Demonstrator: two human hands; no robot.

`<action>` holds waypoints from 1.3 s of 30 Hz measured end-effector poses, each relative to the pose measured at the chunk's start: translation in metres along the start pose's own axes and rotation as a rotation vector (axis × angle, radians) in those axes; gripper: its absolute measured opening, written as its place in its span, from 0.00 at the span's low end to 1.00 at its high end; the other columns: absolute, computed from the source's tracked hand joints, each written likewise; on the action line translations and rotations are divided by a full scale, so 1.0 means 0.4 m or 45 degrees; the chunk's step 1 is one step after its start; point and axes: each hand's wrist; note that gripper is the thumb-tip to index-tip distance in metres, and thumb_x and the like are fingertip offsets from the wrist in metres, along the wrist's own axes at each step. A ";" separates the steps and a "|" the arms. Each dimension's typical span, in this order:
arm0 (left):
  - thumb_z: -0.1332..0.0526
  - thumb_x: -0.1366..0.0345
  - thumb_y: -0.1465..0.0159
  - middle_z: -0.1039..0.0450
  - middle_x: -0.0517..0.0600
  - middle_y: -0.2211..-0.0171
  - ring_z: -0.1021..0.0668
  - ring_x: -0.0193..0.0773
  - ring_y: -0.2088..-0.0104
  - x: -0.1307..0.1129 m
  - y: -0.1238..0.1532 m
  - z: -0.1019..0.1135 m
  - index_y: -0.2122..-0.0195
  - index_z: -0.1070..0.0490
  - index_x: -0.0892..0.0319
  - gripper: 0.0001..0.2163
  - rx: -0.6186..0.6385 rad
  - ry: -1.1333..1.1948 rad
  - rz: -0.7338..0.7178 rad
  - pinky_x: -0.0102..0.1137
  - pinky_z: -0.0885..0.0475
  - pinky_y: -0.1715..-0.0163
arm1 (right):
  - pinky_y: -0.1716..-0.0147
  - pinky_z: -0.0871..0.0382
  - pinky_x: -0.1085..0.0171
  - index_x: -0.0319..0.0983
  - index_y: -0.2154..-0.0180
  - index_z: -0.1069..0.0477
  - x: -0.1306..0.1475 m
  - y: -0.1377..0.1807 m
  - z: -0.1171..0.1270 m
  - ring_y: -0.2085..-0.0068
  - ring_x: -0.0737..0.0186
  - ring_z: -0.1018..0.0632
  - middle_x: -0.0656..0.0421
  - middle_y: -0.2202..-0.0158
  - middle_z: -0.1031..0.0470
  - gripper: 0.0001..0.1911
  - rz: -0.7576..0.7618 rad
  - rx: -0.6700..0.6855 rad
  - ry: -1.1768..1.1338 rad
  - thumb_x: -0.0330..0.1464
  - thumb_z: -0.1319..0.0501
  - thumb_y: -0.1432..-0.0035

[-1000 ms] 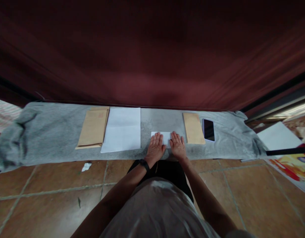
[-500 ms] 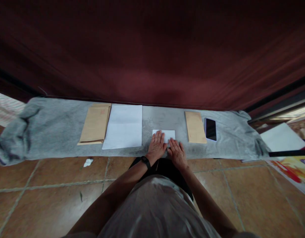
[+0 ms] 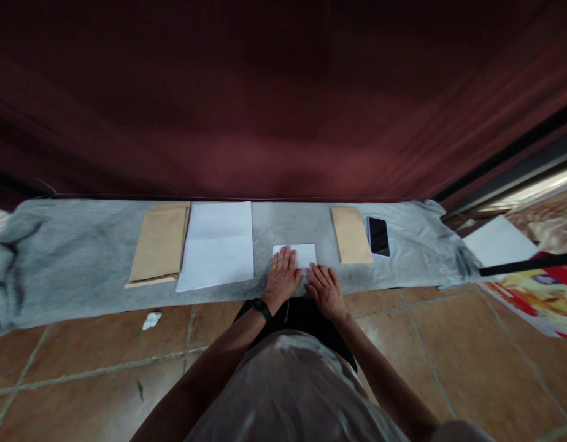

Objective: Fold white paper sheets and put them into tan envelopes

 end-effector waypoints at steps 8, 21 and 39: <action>0.56 0.57 0.25 0.44 0.50 0.29 0.45 0.37 0.29 -0.020 0.002 0.001 0.31 0.43 0.57 0.24 0.126 0.109 -0.498 0.40 0.50 0.29 | 0.32 0.49 0.45 0.40 0.32 0.42 -0.008 0.032 -0.009 0.30 0.54 0.41 0.52 0.32 0.38 0.25 -0.003 -0.040 -0.082 0.34 0.52 0.27; 0.57 0.55 0.26 0.45 0.52 0.29 0.45 0.43 0.29 -0.029 -0.098 -0.013 0.31 0.43 0.59 0.25 0.128 0.074 -0.428 0.45 0.51 0.30 | 0.32 0.46 0.46 0.41 0.33 0.40 -0.010 0.024 -0.016 0.32 0.54 0.36 0.53 0.35 0.32 0.24 -0.032 -0.067 -0.117 0.34 0.51 0.28; 0.53 0.54 0.27 0.46 0.52 0.29 0.45 0.44 0.28 -0.023 -0.017 0.005 0.30 0.44 0.56 0.26 0.090 0.059 -0.437 0.48 0.50 0.30 | 0.33 0.46 0.47 0.42 0.35 0.37 -0.004 0.024 -0.018 0.33 0.54 0.36 0.54 0.34 0.34 0.23 -0.051 -0.104 -0.105 0.33 0.50 0.28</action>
Point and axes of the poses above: each hand's wrist, its own y-axis away from the middle knuckle, its own z-axis out of the back of the hand, x = y × z
